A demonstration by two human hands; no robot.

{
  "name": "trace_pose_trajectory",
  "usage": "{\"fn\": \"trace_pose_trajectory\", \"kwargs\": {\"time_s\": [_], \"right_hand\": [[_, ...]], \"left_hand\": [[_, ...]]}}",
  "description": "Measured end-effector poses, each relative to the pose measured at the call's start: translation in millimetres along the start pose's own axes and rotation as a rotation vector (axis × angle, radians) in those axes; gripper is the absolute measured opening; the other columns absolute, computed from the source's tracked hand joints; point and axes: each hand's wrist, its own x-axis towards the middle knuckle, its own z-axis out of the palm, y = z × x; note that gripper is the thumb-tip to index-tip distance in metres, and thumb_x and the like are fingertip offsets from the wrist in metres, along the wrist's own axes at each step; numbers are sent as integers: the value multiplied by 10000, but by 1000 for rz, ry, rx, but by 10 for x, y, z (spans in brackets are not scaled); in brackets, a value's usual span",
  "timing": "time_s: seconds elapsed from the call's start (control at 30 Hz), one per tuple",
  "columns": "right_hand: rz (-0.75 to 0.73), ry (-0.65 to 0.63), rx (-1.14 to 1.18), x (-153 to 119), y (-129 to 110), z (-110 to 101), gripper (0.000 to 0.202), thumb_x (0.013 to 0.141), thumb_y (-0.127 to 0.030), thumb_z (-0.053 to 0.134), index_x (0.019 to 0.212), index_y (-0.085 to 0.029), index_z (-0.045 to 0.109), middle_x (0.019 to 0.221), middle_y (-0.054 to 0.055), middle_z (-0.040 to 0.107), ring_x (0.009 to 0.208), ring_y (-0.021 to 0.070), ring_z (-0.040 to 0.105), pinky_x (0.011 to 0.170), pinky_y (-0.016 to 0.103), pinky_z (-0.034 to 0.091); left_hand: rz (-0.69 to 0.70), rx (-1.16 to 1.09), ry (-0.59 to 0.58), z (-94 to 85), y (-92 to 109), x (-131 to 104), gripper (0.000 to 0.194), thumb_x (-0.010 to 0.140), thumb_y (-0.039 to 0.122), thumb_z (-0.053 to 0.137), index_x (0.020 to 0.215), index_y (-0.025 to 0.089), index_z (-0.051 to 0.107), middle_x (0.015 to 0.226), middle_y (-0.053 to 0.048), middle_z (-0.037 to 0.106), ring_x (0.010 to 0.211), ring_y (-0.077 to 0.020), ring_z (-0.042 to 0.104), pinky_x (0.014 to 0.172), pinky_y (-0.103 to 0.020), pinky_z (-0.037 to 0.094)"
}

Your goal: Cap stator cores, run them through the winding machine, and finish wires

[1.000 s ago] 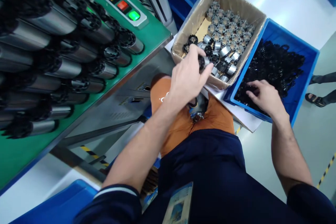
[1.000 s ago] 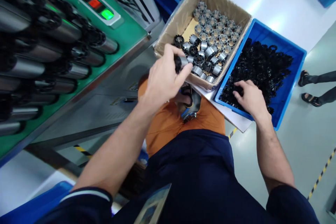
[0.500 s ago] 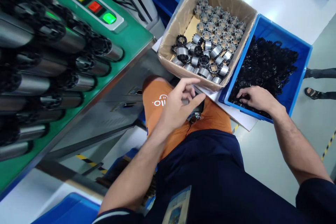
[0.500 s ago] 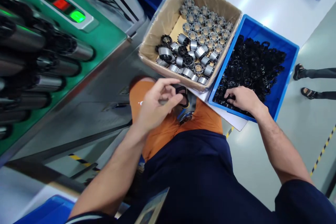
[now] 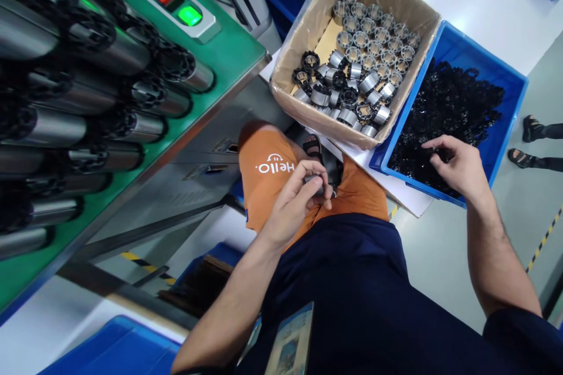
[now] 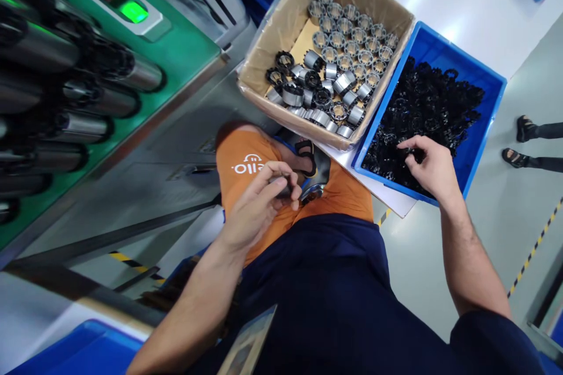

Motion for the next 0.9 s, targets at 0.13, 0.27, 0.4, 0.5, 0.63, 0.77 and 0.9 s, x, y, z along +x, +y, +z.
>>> {"fn": "trace_pose_trajectory", "kwargs": {"time_s": [0.13,0.27,0.4,0.5,0.63,0.77,0.9], "right_hand": [[43,212,141,84,-43,68,311,980,-396,782,1232,-254,896,1065,87,831,845,243,694,736,393,584],[53,252,167,159,19,151,477,933,-346,768,1399,-279,848,1340,114,791,962,242,737,854,412,662],[96,235,325,172,81,197,492,918,-335,766,1406,-286,806,1321,118,815,1084,277,791,958,448,701],[76,267,482,141,-23,199,409,910,-402,834,1303,-295,816,1123,84,821,1052,288,786,1008,482,707],[-39,297,528,126,-334,230,418,918,-372,857,1331,-311,840,1125,63,829,1069,283,809,1035,476,707],[-21,322,383,247,-467,369,428,954,-250,718,1350,-258,880,1142,94,891,996,284,829,946,478,705],[62,248,325,315,-330,471,474,904,-215,682,1336,-183,877,1082,105,920,959,283,860,1006,493,711]], "left_hand": [[-48,-68,-59,99,24,-7,345,1040,440,889,1177,222,661,1026,14,639,782,-105,659,648,-216,628],[-55,-72,-75,116,13,-38,352,1031,433,896,1174,218,658,1031,12,635,771,-99,649,645,-216,635],[-42,-75,-65,68,-19,-98,354,1032,445,889,1169,217,655,1014,17,628,760,-101,645,632,-220,633],[-48,-72,-49,85,-43,-137,335,1055,454,853,1179,220,648,1008,23,623,740,-96,641,630,-228,639],[-15,-73,-83,301,-98,-47,372,1071,510,834,1198,228,628,987,39,593,698,-85,617,623,-241,652],[27,-58,-131,595,-198,238,479,1007,558,914,1176,229,610,916,65,546,650,-73,569,620,-247,662],[-3,-61,-159,657,-282,408,557,1009,673,888,1179,240,582,867,80,572,559,-65,551,578,-261,655]]}}
